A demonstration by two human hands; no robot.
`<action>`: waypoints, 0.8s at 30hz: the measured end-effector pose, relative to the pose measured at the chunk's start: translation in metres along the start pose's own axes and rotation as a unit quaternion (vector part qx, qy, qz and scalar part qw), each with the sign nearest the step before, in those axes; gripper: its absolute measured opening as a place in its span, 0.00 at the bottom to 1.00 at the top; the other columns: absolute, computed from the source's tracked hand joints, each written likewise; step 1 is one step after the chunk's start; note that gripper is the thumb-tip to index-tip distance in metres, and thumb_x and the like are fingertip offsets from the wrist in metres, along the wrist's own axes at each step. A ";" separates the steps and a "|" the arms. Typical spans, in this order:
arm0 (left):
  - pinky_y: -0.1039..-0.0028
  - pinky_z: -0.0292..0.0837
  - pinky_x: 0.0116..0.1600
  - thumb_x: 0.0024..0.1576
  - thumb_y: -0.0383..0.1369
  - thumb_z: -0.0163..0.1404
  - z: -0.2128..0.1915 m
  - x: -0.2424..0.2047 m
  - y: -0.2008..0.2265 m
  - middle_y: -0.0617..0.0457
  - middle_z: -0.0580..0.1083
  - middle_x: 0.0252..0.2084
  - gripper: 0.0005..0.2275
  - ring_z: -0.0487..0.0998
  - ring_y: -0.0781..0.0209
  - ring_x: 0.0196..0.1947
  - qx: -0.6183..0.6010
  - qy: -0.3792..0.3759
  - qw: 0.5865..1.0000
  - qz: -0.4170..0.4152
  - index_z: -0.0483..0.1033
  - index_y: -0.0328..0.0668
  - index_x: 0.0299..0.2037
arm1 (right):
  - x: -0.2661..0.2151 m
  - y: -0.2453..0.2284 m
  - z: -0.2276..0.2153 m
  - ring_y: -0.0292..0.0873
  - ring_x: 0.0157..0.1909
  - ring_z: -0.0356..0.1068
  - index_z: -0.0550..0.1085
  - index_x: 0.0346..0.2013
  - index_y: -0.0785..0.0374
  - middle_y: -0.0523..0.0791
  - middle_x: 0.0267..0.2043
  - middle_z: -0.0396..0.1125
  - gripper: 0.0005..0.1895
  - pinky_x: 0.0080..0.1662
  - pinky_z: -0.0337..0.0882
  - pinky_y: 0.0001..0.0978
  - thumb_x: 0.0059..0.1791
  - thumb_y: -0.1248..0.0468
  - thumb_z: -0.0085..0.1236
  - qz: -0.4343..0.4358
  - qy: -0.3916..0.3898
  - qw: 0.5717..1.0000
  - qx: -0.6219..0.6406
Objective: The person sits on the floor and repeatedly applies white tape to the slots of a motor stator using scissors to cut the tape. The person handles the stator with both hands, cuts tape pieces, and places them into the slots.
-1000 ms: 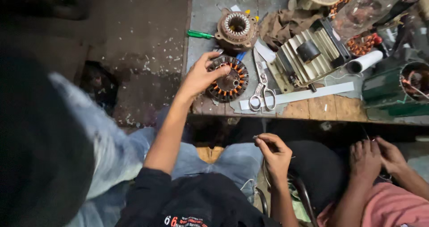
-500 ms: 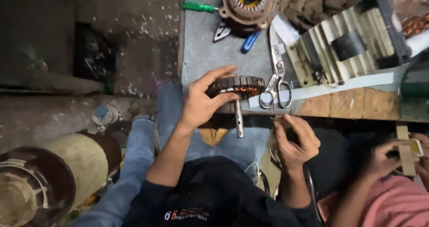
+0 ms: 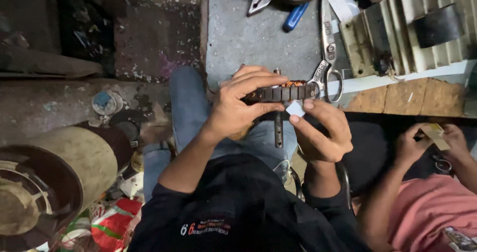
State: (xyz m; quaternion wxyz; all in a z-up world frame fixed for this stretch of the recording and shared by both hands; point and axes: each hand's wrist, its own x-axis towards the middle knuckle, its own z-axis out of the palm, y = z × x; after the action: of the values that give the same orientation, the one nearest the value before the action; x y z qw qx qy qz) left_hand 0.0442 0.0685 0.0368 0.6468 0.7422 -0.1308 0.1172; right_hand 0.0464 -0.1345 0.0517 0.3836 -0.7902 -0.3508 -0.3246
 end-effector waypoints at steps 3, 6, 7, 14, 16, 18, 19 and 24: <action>0.68 0.75 0.62 0.50 0.29 0.69 -0.001 0.000 0.000 0.50 0.80 0.51 0.21 0.79 0.54 0.55 -0.004 -0.005 1.000 -0.003 0.80 0.39 0.53 | 0.001 0.000 0.004 0.52 0.41 0.76 0.81 0.33 0.64 0.52 0.39 0.72 0.12 0.45 0.77 0.40 0.37 0.75 0.73 -0.003 -0.002 1.000 -0.012; 0.67 0.74 0.64 0.50 0.30 0.68 -0.004 0.000 0.000 0.50 0.80 0.53 0.21 0.78 0.53 0.57 -0.004 -0.017 1.000 0.002 0.79 0.39 0.54 | 0.004 0.000 0.005 0.52 0.39 0.75 0.80 0.32 0.65 0.51 0.36 0.73 0.11 0.44 0.77 0.39 0.38 0.75 0.72 -0.001 -0.004 1.000 -0.016; 0.67 0.74 0.64 0.51 0.30 0.68 -0.005 0.001 0.000 0.51 0.80 0.53 0.21 0.77 0.54 0.58 -0.002 -0.023 1.000 0.005 0.79 0.40 0.55 | 0.005 0.000 0.005 0.52 0.39 0.76 0.80 0.32 0.66 0.51 0.35 0.73 0.10 0.44 0.77 0.39 0.38 0.76 0.71 0.000 -0.003 1.000 -0.016; 0.66 0.74 0.65 0.52 0.32 0.67 -0.009 0.002 -0.003 0.52 0.79 0.54 0.22 0.76 0.54 0.60 -0.010 -0.054 0.998 0.003 0.77 0.40 0.58 | 0.015 0.002 -0.002 0.50 0.36 0.77 0.79 0.30 0.69 0.52 0.33 0.74 0.04 0.43 0.78 0.36 0.41 0.74 0.65 0.026 -0.016 0.999 0.018; 0.66 0.73 0.67 0.53 0.32 0.67 -0.009 0.002 -0.005 0.53 0.79 0.56 0.21 0.75 0.54 0.61 -0.006 -0.060 0.998 0.018 0.78 0.43 0.58 | 0.016 0.001 -0.004 0.49 0.37 0.76 0.79 0.30 0.70 0.51 0.33 0.74 0.03 0.43 0.77 0.36 0.42 0.73 0.65 0.040 -0.026 0.998 0.028; 0.65 0.71 0.68 0.54 0.32 0.66 -0.008 0.002 -0.005 0.53 0.79 0.57 0.21 0.75 0.54 0.61 -0.005 -0.064 0.998 0.022 0.78 0.44 0.58 | 0.017 0.000 -0.006 0.49 0.37 0.76 0.79 0.31 0.70 0.51 0.33 0.74 0.04 0.44 0.76 0.36 0.42 0.74 0.65 0.052 -0.034 0.998 0.022; 0.65 0.71 0.69 0.54 0.32 0.66 -0.008 0.003 -0.005 0.53 0.79 0.57 0.21 0.75 0.55 0.62 -0.007 -0.066 0.998 0.019 0.78 0.45 0.58 | 0.017 -0.002 -0.007 0.49 0.37 0.76 0.80 0.32 0.70 0.51 0.33 0.73 0.05 0.43 0.75 0.36 0.42 0.74 0.65 0.057 -0.037 0.998 0.011; 0.64 0.67 0.73 0.56 0.30 0.65 -0.006 0.006 -0.002 0.54 0.77 0.61 0.19 0.75 0.56 0.65 -0.009 -0.070 0.997 0.026 0.78 0.45 0.58 | 0.020 -0.008 -0.008 0.50 0.40 0.75 0.81 0.37 0.70 0.51 0.36 0.74 0.11 0.44 0.75 0.34 0.41 0.80 0.64 0.071 -0.044 0.996 -0.014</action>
State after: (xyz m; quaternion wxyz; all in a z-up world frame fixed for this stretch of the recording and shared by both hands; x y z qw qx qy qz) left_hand 0.0500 0.0742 0.0379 0.6392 0.7393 -0.1960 0.0807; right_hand 0.0488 -0.1313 0.0749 0.3789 -0.8319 -0.3061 -0.2658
